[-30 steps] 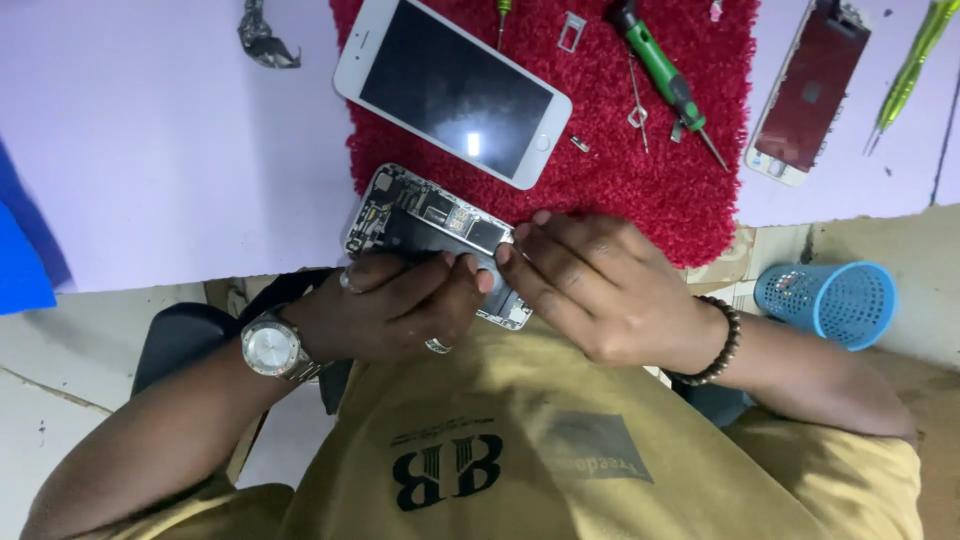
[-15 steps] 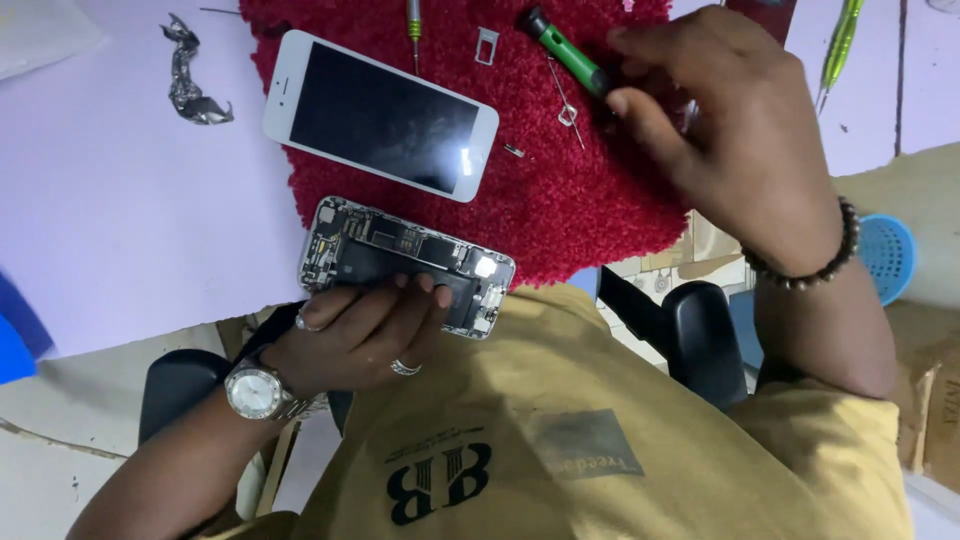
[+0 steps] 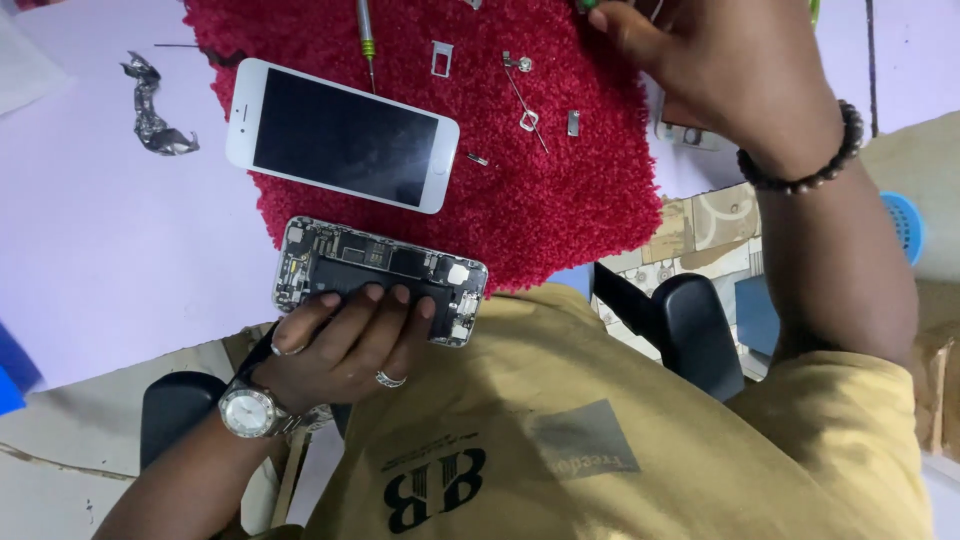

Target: Disassembling a mobile phone by removing internal screws and components at a repair bench.

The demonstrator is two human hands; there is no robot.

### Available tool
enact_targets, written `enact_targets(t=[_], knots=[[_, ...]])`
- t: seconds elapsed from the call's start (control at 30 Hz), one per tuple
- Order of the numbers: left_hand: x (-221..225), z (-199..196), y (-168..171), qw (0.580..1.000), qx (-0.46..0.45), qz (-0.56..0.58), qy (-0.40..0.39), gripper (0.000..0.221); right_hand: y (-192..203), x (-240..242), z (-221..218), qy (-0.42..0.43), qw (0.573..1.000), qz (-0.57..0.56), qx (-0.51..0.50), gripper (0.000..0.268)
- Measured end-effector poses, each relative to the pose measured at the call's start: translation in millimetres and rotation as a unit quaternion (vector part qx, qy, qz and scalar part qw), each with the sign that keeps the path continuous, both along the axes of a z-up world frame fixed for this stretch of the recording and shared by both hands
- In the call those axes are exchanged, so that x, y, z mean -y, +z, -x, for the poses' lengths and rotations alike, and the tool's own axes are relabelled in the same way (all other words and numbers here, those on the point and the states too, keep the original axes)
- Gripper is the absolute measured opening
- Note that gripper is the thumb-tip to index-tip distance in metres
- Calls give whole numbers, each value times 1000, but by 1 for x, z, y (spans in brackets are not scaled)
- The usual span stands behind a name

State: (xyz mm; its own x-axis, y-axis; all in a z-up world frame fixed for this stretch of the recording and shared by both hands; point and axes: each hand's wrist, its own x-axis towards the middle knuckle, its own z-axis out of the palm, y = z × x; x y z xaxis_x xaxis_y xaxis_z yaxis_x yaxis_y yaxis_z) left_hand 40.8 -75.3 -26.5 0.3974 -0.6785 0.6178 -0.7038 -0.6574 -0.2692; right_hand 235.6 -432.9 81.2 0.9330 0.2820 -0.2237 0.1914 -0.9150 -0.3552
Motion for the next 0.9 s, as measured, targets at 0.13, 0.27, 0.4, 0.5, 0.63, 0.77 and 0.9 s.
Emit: enact_targets(t=[0.13, 0.27, 0.4, 0.5, 0.63, 0.77, 0.9], knots=[[1, 4, -1, 1000, -9, -7, 9, 27, -12, 14, 17, 213, 944, 23, 250, 22], [5, 5, -2, 999, -11, -26, 22, 34, 13, -10, 53, 255, 946, -64, 189, 17], [12, 1, 4, 999, 0, -9, 31, 36, 8, -11, 70, 249, 951, -48, 179, 20], [11, -8, 15, 1000, -3, -11, -3, 30, 6, -7, 70, 230, 957, -57, 169, 13], [10, -8, 12, 1000, 11, -20, 9, 34, 11, -2, 71, 216, 960, -88, 153, 16], [10, -10, 10, 1000, 4, -8, -16, 32, 21, -19, 80, 205, 960, -124, 146, 3], [10, -12, 9, 1000, -10, 11, -27, 54, 30, -58, 86, 209, 957, -197, 32, 15]])
